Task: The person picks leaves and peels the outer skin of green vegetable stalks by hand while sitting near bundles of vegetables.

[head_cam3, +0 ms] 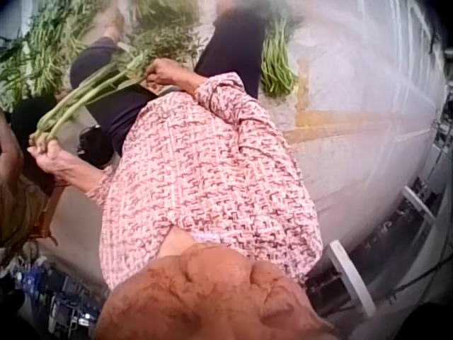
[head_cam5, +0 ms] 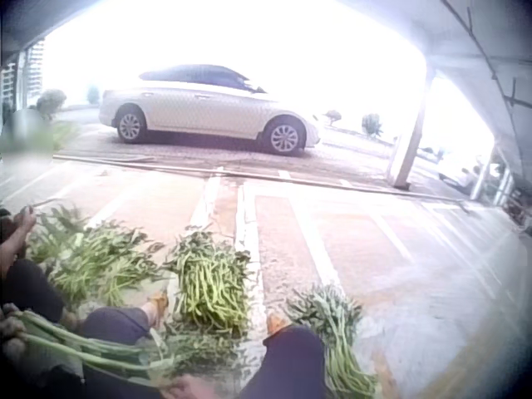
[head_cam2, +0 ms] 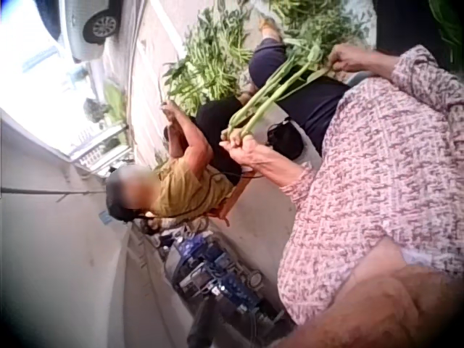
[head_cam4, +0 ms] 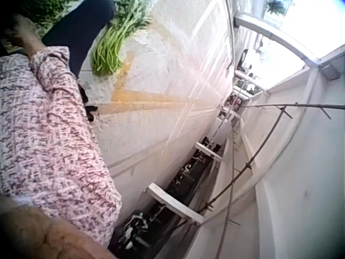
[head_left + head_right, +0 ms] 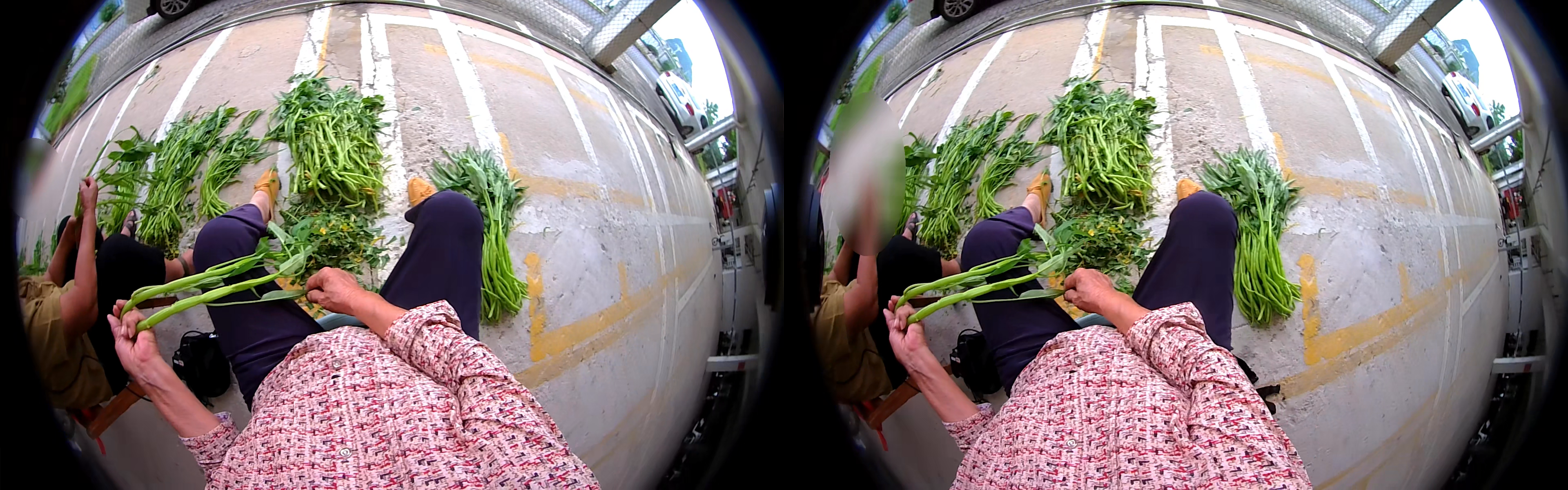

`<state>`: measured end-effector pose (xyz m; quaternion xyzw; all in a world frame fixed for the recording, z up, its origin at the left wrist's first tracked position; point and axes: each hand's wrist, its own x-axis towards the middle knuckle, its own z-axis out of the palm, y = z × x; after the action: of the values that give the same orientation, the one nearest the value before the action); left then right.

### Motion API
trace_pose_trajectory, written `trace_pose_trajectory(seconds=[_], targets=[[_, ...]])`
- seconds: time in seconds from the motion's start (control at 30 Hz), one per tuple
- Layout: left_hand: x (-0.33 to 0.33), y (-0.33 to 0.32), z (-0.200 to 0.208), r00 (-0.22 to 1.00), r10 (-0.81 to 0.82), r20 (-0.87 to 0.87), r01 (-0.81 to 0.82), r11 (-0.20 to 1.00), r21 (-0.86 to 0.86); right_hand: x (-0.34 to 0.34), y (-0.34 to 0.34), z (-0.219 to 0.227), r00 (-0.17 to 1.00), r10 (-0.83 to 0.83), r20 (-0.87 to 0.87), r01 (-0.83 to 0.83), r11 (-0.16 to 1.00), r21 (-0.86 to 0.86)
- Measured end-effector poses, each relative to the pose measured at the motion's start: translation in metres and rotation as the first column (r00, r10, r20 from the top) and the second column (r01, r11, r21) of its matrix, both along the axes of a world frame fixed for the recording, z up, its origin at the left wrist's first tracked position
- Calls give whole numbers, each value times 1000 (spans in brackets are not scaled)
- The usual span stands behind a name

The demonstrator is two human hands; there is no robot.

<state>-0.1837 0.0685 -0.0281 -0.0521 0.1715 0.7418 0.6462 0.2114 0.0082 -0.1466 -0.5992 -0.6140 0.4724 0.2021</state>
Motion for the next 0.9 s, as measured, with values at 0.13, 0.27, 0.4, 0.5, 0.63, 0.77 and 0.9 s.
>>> trace_pose_trajectory(seconds=[0.13,0.27,0.4,0.5,0.63,0.77,0.9], targets=[[-14,10,-12,1000,0,-4,0,1000,-11,10,-9,-7,998,10,-65,-13,999,-44],[-12,16,-9,1000,8,-22,-8,1000,-28,13,-11,-14,996,37,-77,-41,998,-47],[-10,18,-2,1000,-4,-26,4,1000,-28,16,-12,-14,994,21,-106,-24,999,-23],[-9,20,-2,999,1,-41,-1,1000,-13,18,-14,-18,990,46,-136,-46,999,7],[-18,17,-2,997,17,-71,-17,1000,4,15,-14,-29,979,117,-170,-99,989,110],[22,7,9,999,-48,-11,48,997,60,21,-16,-31,989,88,-122,-92,995,-29],[49,2,26,998,11,-56,-11,1000,-5,26,-15,-26,976,74,-202,-73,997,12]])
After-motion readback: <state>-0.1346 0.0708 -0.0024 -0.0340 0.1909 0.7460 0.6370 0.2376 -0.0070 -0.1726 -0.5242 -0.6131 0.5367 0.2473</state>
